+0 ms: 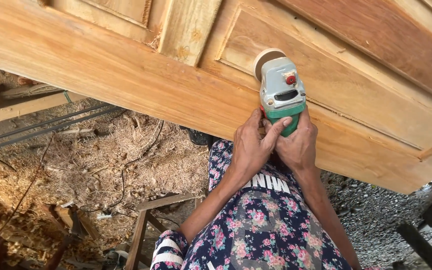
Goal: The person uses a handheld electric sander to smooth the surface of a large wooden door. They move the tool across the flat panels and edges, occasionally pausing to wipe away dust with their hand.
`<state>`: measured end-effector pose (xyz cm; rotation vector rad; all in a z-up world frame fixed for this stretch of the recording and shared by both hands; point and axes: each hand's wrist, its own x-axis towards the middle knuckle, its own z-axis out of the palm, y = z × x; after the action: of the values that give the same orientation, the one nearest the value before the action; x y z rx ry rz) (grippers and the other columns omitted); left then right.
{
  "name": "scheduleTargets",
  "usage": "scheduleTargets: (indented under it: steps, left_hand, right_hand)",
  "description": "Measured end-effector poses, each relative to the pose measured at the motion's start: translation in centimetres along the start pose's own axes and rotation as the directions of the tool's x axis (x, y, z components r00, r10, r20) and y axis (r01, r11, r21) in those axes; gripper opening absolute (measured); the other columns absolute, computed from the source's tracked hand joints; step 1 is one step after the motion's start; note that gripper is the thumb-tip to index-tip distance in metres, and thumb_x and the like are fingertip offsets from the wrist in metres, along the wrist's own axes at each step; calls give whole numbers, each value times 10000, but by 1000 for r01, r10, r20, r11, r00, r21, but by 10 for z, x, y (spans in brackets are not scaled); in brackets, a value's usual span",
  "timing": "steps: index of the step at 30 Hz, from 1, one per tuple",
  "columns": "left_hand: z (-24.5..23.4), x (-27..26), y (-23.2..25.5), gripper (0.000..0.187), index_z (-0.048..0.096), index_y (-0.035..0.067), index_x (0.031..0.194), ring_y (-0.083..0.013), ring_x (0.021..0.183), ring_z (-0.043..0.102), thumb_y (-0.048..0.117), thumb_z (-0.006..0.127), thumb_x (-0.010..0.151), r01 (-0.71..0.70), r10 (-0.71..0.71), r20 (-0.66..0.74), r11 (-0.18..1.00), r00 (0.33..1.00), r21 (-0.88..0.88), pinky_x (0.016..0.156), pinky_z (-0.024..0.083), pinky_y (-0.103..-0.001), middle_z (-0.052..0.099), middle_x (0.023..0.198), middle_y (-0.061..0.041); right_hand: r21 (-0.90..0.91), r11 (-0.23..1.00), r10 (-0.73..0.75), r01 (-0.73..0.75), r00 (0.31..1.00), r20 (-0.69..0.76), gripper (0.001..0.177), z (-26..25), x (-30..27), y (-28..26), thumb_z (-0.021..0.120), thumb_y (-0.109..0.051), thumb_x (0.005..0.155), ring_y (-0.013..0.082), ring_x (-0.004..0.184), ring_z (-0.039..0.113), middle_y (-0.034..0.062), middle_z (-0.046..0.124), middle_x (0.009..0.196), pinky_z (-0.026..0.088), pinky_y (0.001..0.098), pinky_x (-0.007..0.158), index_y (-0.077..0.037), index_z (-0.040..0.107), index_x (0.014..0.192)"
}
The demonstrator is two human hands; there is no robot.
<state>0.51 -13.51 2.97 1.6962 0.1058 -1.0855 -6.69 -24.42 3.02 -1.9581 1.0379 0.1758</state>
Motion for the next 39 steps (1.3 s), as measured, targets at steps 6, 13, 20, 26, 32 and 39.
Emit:
scheduleTargets:
  steps: [6,13,20,26,32,39]
  left_hand:
    - [29,-6,6,608,664,-29,1146,-557,998,740,543,707,943,-8,-5,112,994,994,110,790,615,-628,745,987,-338]
    - [59,-6,7,584,643,-20,1119,-564,1001,732,536,680,944,-75,32,225,980,974,182,836,585,-667,732,988,-338]
    - [29,0,11,628,646,-3,1166,-554,1026,729,580,670,935,-41,1,201,981,980,191,875,574,-665,745,1013,-313]
    - [-18,5,22,654,668,4,1230,-529,1053,743,588,676,937,33,-45,80,990,996,139,894,585,-627,774,994,-292]
    - [-46,9,24,599,689,17,1197,-519,1054,748,552,728,932,6,-5,-27,999,1000,42,869,608,-585,781,978,-294]
    - [-57,16,4,596,661,-67,1261,-481,1074,764,436,769,960,-25,20,-57,995,998,-96,802,661,-459,751,1105,-362]
  right_hand:
    - [-49,993,101,-107,989,-111,544,-19,-17,30,922,-193,868,485,906,743,282,710,965,578,569,706,35,576,1221]
    - [48,983,186,-180,952,-242,506,-28,-32,58,946,-204,903,368,920,733,233,702,982,570,521,750,35,607,1193]
    - [27,985,174,-173,963,-205,506,-12,-20,36,938,-203,899,419,983,736,255,709,1035,573,531,781,31,621,1215]
    - [33,986,163,-161,984,-71,561,16,0,-22,937,-235,866,470,989,743,275,735,1058,587,569,775,17,600,1237]
    - [-22,998,65,-65,998,14,610,33,15,-46,926,-241,866,503,988,740,287,719,1055,609,572,751,4,558,1287]
    - [34,999,38,-41,996,79,587,40,23,-66,892,-147,870,544,968,731,341,699,1014,637,613,789,77,543,1286]
